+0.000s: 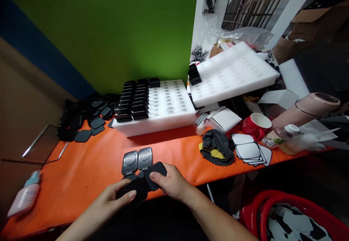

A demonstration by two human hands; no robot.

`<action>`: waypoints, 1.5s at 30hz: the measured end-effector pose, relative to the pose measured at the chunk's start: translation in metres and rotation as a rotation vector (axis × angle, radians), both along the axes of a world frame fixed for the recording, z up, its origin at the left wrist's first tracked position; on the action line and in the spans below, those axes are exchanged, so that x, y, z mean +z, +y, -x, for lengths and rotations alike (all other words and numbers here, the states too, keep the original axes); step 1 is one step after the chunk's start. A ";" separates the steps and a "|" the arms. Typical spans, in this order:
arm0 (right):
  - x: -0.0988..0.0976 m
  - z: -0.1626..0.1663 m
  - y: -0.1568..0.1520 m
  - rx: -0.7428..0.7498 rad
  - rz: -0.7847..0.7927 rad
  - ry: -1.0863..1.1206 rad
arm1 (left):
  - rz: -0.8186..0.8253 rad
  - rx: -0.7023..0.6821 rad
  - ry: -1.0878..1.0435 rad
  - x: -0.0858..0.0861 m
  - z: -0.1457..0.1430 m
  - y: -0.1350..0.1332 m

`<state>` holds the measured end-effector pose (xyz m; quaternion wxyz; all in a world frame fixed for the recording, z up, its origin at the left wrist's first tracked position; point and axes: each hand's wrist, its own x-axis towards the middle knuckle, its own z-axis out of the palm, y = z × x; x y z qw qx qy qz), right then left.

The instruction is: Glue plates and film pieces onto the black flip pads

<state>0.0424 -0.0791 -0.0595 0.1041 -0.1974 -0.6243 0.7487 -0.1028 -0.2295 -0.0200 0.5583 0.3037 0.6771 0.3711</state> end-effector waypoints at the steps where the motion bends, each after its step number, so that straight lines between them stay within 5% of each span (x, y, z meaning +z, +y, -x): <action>1: 0.002 -0.004 0.003 0.067 -0.005 -0.024 | 0.007 -0.059 0.010 0.003 0.000 -0.001; 6: 0.025 -0.024 0.020 0.438 -0.342 -0.129 | 0.007 -0.284 0.161 0.015 0.002 0.003; 8: 0.027 -0.027 0.025 0.387 -0.444 -0.142 | -0.050 -0.170 0.230 0.013 0.008 0.010; 12: 0.002 -0.024 0.030 0.036 -0.305 -0.249 | -0.104 0.194 0.625 -0.009 0.021 0.021; 15: -0.019 -0.021 0.024 0.007 -0.323 -0.409 | -0.133 0.055 0.919 -0.036 0.019 0.021; 20: -0.017 -0.023 0.011 -0.052 -0.853 -0.598 | -0.208 -0.166 1.160 -0.072 0.003 0.013; 24: -0.014 -0.013 0.012 -0.095 -1.126 -0.520 | -0.153 -0.212 1.277 -0.078 0.003 0.011; 28: -0.033 0.008 0.009 0.010 -1.303 -0.317 | -0.163 -0.299 1.312 -0.078 0.006 0.012; 33: -0.053 0.019 0.009 0.085 -1.370 -0.273 | -0.179 -0.323 1.304 -0.081 0.007 0.012; 45: -0.048 0.020 0.015 0.177 -1.347 -0.261 | -0.156 -0.340 1.272 -0.084 0.008 0.014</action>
